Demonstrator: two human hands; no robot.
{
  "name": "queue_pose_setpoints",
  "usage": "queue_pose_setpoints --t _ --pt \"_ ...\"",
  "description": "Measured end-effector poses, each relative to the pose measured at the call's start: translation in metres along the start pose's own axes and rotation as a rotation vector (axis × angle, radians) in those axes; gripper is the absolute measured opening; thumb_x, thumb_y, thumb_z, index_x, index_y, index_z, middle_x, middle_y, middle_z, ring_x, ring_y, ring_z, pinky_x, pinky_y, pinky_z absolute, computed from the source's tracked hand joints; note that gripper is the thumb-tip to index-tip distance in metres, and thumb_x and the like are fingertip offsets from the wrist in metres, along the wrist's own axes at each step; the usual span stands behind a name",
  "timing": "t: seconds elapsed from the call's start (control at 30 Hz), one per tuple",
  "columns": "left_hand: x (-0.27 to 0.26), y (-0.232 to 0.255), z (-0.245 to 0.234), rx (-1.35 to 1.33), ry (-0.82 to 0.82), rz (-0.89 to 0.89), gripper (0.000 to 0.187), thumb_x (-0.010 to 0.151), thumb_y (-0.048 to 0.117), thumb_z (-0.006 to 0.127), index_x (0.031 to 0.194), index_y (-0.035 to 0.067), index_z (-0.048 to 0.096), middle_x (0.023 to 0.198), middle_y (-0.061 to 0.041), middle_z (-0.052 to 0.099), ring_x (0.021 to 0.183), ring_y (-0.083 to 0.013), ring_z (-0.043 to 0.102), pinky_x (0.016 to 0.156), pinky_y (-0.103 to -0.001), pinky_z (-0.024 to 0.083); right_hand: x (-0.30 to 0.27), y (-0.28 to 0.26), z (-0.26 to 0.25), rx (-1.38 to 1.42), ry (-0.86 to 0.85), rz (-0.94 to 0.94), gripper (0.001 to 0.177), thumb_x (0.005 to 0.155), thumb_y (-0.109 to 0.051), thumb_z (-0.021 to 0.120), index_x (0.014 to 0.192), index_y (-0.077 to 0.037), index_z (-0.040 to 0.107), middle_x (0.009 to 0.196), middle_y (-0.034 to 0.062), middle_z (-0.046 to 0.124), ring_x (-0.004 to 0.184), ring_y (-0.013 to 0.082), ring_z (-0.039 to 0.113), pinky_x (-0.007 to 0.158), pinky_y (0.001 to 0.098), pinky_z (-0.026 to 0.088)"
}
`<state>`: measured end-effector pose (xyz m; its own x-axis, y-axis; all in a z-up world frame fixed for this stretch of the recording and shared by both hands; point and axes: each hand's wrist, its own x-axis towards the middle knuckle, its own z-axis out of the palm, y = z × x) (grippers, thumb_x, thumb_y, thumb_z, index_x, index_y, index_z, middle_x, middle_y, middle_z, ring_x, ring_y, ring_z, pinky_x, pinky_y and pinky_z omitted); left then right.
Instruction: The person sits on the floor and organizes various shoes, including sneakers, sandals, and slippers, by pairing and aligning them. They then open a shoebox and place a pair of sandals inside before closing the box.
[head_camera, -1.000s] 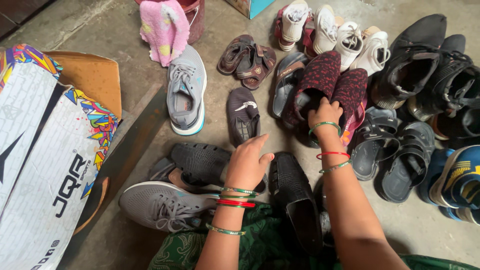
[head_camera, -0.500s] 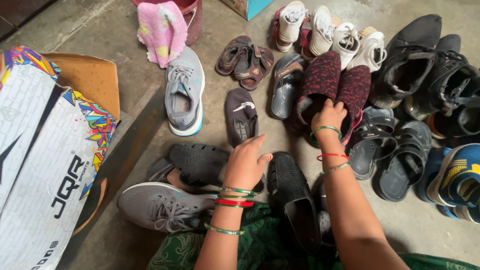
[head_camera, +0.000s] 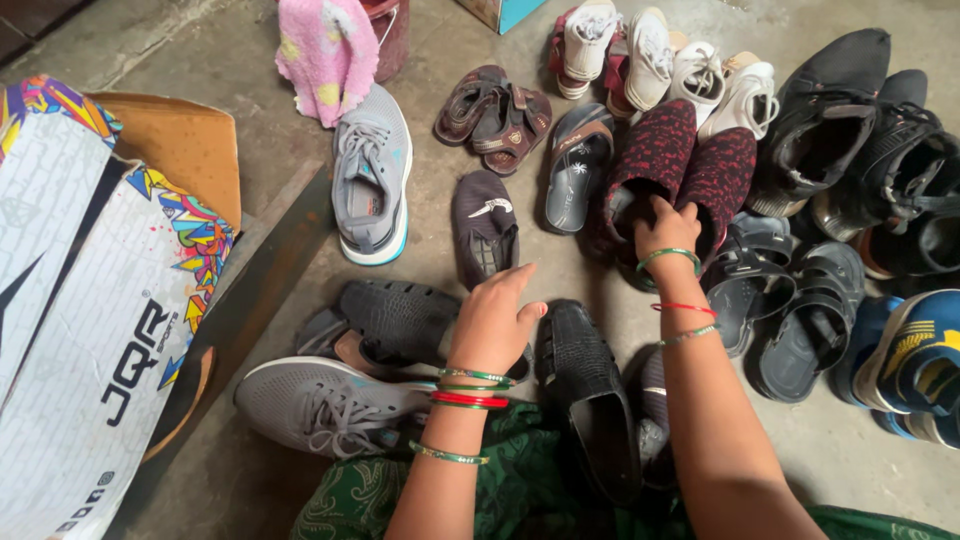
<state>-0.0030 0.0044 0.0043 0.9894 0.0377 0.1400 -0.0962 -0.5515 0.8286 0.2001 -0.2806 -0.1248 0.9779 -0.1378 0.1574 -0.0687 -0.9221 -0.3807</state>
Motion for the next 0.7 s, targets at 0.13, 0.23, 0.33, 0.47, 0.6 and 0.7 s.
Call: queue_pose_setpoints --t 0.13,0.23,0.33,0.47,0.6,0.7 --pt "-0.001 -0.002 0.003 0.011 0.005 0.004 0.053 0.082 0.014 0.076 0.130 0.000 0.063 0.127 -0.022 0.067 0.117 -0.0402 0.063 0.099 -0.046 0.049 -0.021 -0.008 -0.019 0.070 0.009 -0.083 0.053 0.087 -0.030 0.075 0.137 -0.014 0.067 0.152 0.0394 0.037 0.126 0.0571 0.049 0.109 0.0520 0.042" --pt "0.000 -0.003 0.004 0.025 -0.002 0.023 0.052 0.081 0.013 0.076 0.130 -0.001 0.063 0.127 -0.022 0.067 0.117 -0.0401 0.063 0.099 -0.046 0.049 -0.036 -0.012 -0.027 0.080 -0.012 -0.136 0.054 0.086 -0.030 0.076 0.136 -0.011 0.066 0.153 0.0385 0.036 0.131 0.0551 0.048 0.111 0.0497 0.041" --pt "-0.002 -0.009 0.000 0.064 -0.029 0.034 0.049 0.081 0.012 0.075 0.128 0.000 0.064 0.126 -0.022 0.068 0.116 -0.0399 0.063 0.098 -0.047 0.050 -0.055 -0.014 -0.043 0.112 -0.008 -0.236 0.049 0.087 -0.025 0.076 0.133 -0.010 0.067 0.151 0.0350 0.044 0.133 0.0512 0.049 0.110 0.0481 0.041" --pt "-0.002 -0.017 -0.006 0.136 -0.061 -0.010 0.049 0.080 0.011 0.076 0.126 -0.001 0.064 0.122 -0.023 0.068 0.112 -0.0405 0.063 0.095 -0.048 0.050 -0.078 -0.018 -0.074 0.148 -0.073 -0.386 0.048 0.084 -0.020 0.077 0.130 -0.008 0.068 0.143 0.0243 0.061 0.131 0.0420 0.058 0.108 0.0449 0.046" --pt "-0.009 -0.021 -0.009 0.207 -0.097 -0.043 0.048 0.080 0.011 0.076 0.125 0.001 0.066 0.116 -0.023 0.069 0.111 -0.0412 0.063 0.094 -0.050 0.050 -0.109 -0.031 -0.107 0.183 -0.382 -0.444 0.062 0.071 -0.030 0.082 0.128 -0.009 0.066 0.127 0.0167 0.072 0.115 0.0306 0.070 0.097 0.0411 0.055" --pt "-0.013 -0.020 -0.010 0.248 -0.121 -0.011 0.046 0.080 0.011 0.075 0.125 0.002 0.067 0.111 -0.023 0.070 0.109 -0.0413 0.064 0.093 -0.050 0.050 -0.146 -0.050 -0.121 -0.175 -0.711 -0.221 0.087 0.061 -0.040 0.094 0.138 -0.016 0.061 0.123 0.0183 0.070 0.115 0.0323 0.067 0.097 0.0422 0.054"
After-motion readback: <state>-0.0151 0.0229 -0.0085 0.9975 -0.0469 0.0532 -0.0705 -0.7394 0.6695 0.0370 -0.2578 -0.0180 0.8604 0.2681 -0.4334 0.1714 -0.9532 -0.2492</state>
